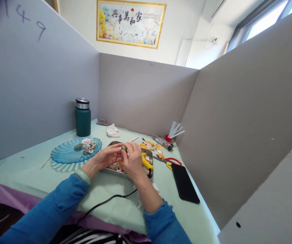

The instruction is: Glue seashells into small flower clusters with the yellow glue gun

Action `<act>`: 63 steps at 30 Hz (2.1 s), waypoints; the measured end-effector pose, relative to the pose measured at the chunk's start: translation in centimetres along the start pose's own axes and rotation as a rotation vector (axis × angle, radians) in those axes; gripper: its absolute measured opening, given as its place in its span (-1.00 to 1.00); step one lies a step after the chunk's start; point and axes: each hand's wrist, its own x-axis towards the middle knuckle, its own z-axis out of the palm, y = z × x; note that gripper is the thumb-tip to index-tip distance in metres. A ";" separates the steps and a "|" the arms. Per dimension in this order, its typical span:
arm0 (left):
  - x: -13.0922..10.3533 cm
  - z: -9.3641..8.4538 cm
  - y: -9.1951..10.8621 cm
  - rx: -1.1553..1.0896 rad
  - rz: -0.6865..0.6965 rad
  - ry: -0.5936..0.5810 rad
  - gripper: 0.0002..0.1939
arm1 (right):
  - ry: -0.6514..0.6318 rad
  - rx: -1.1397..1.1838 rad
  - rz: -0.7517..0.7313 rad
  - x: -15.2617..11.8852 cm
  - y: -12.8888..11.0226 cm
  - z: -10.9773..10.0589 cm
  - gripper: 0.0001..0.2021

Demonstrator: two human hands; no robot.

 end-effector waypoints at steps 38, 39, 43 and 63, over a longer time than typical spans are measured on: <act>-0.1 -0.1 0.0 0.013 -0.039 -0.054 -0.73 | -0.043 0.067 -0.029 0.1 -0.3 -0.2 -0.80; -0.1 -0.1 0.0 0.016 -0.042 -0.055 -0.73 | -0.041 0.069 -0.033 0.1 -0.3 -0.2 -0.80; 0.0 -0.1 0.0 0.021 -0.028 -0.056 -0.71 | -0.028 0.091 -0.045 0.1 -0.2 -0.3 -0.80; -0.5 0.0 0.3 0.007 0.148 -0.133 -0.49 | 0.047 0.165 -0.170 0.0 -0.7 -0.9 -0.74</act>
